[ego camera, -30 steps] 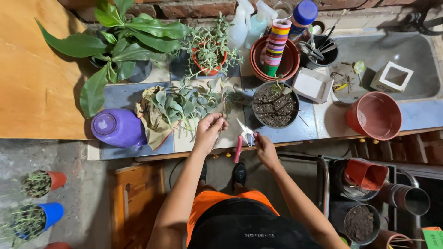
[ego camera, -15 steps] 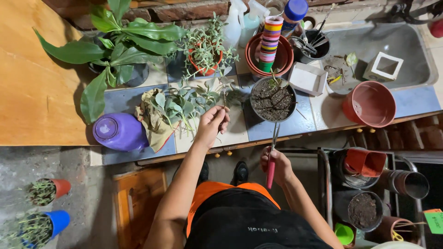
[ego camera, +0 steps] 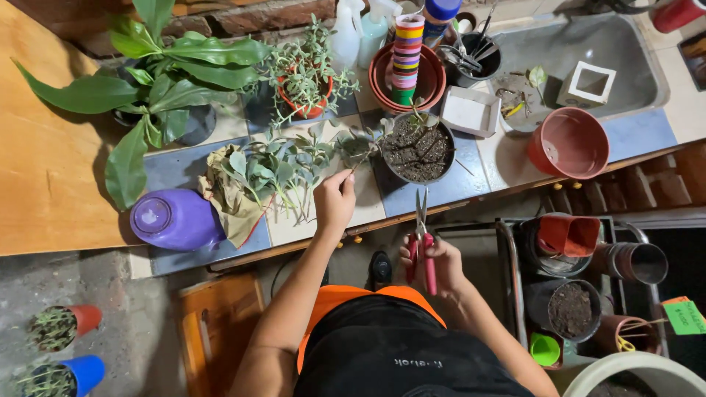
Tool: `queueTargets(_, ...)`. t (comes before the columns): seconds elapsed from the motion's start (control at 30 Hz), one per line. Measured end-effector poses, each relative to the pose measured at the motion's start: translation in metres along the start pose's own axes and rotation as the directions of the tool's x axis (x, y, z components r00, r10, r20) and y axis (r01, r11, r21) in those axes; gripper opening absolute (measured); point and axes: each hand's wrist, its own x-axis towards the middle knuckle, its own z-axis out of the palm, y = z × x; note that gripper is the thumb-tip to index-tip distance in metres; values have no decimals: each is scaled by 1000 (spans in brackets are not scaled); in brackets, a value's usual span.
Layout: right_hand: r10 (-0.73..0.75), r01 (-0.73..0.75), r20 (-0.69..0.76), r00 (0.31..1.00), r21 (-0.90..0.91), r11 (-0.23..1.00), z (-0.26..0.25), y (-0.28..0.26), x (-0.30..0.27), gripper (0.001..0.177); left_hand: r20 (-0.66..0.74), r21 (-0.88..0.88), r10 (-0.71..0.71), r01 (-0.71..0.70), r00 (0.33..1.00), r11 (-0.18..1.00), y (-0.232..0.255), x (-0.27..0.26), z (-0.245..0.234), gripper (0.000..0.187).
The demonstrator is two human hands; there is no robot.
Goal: Trimming plant cuttings and planting them into a large pot with soil
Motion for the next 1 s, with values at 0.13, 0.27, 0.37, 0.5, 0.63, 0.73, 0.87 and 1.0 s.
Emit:
queueTargets(0.13,110,-133,150,983,148,980,63,-33,-37,57,16,-27,29,-29,999,999,-1,-3,11,19)
queueTargets(0.27,255,-302,491,833,17,953,15,-23,-29,78,16,-15,34,-33,999,999,-9,-6,17,18)
queueTargets(0.37,300,-292,521,799,-101,951,9,-16,-33,87,10,-5,47,-47,999,999,-10,-7,17,17)
queueTargets(0.5,443,-443,516,733,-132,887,-19,-7,-33,82,-3,10,67,-67,998,998,-7,-8,7,14)
queueTargets(0.63,373,-325,321,870,-193,926,43,-48,-36,24,0,4,-6,6,1000,1000,-9,-11,3,13)
queueTargets(0.73,95,1,81,992,-765,644,15,-60,14,24,32,15,-80,80,996,997,-26,-5,4,13)
queueTargets(0.87,132,-58,-1,991,-901,429,30,-78,43,32,139,-33,-277,284,951,958,-26,2,3,16)
queueTargets(1.0,84,-116,-104,991,-981,154,39,-75,67,33,225,8,-343,351,912,936,-44,8,10,18)
